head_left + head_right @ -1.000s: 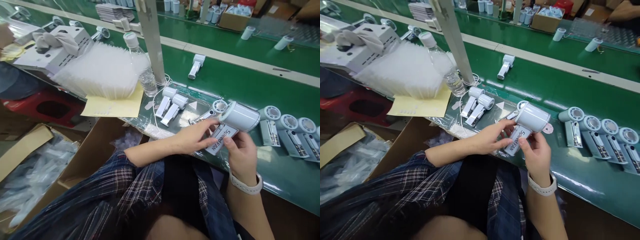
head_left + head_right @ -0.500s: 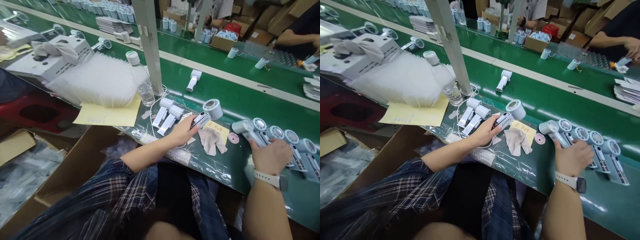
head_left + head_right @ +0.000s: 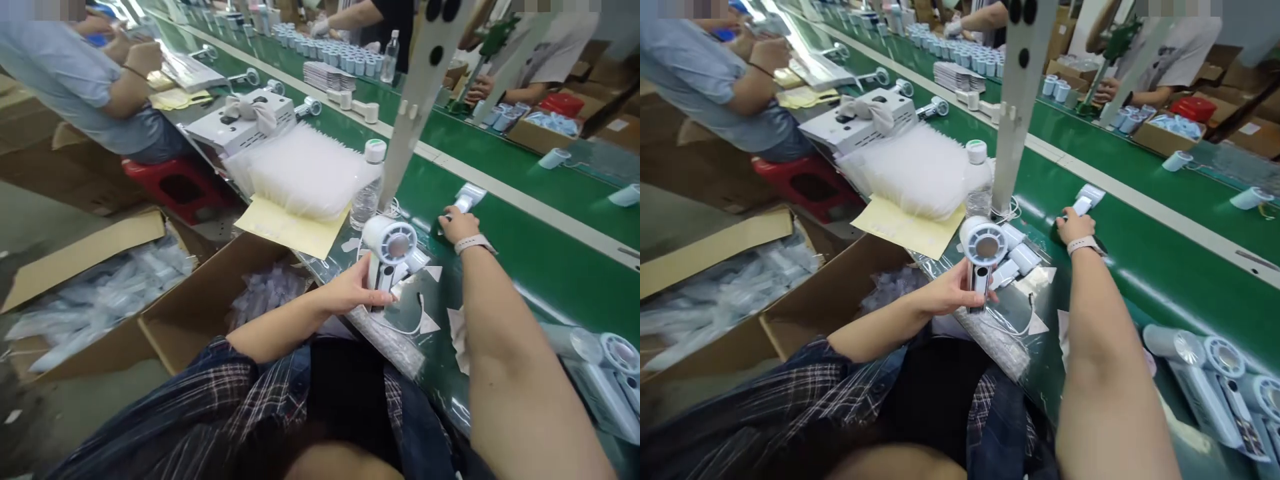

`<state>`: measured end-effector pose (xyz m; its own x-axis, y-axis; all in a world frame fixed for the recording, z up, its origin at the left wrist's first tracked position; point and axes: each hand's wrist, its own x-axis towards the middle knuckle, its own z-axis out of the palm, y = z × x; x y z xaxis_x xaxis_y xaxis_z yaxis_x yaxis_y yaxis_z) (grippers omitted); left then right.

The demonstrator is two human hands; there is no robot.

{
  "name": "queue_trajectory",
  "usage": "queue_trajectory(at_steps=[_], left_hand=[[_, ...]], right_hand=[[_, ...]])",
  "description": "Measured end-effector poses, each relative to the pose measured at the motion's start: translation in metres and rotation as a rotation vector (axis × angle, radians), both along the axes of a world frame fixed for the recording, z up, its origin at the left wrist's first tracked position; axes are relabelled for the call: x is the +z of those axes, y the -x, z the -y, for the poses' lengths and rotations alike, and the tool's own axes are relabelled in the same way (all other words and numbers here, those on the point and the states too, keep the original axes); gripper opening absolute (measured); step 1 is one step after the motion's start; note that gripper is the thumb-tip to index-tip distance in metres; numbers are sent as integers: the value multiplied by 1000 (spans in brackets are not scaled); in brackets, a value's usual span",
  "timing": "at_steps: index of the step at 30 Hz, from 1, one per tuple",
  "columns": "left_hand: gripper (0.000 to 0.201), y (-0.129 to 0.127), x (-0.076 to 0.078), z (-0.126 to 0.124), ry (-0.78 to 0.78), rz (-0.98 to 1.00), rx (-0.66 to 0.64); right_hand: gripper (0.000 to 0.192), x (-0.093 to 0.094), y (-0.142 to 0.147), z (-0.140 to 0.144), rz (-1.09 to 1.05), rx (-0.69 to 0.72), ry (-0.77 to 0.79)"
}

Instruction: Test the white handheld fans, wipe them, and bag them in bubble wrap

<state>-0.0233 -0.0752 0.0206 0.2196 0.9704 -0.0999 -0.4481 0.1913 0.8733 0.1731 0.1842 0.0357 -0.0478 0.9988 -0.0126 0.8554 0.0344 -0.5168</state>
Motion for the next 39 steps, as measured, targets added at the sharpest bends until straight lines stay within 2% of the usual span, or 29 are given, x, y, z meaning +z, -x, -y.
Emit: queue_trajectory(at_steps=[3, 5, 7, 9, 11, 12, 14, 16, 18, 19, 22, 26, 29, 34, 36, 39], left_hand=[[91, -3, -7, -15, 52, 75, 95], [93, -14, -11, -29, 67, 210, 103], [96, -29, -14, -41, 57, 342, 116], [92, -43, -13, -49, 36, 433, 122], [78, -52, -11, -51, 37, 500, 132], [69, -54, -9, -51, 50, 525, 145], [56, -53, -8, -48, 81, 557, 194], [52, -47, -8, -45, 82, 545, 240], [55, -40, -8, -40, 43, 501, 246], [57, -37, -8, -38, 20, 476, 238], [62, -28, -6, -33, 0, 441, 215], [73, -24, -1, -32, 16, 478, 181], [81, -28, 4, -33, -15, 496, 163], [86, -33, 12, -33, 6, 527, 102], [87, -33, 11, -34, -7, 513, 63], [87, -32, 4, -35, -65, 470, 61]], right_hand=[[34, 23, -15, 32, -118, 1, 11], [40, 36, -30, 75, -186, 28, 0], [35, 41, -42, 128, -205, 89, -31], [37, 36, -49, 180, -159, 231, -206], [46, 22, -51, 216, -153, 337, -221], [50, 13, -52, 226, -173, 318, -179], [52, -7, -50, 234, -151, 186, -73], [36, -25, -46, 233, -51, 83, -28], [17, -35, -40, 232, 22, 119, -21], [14, -36, -37, 234, 18, 158, -18], [20, -29, -29, 248, -199, 196, 51], [44, -17, -23, 269, -719, 233, 326], [40, -13, -16, 276, -745, 248, 350], [47, -10, -10, 281, -692, 297, 217], [48, -10, -10, 286, -684, 317, 188], [42, -14, -5, 295, -844, 267, 201]])
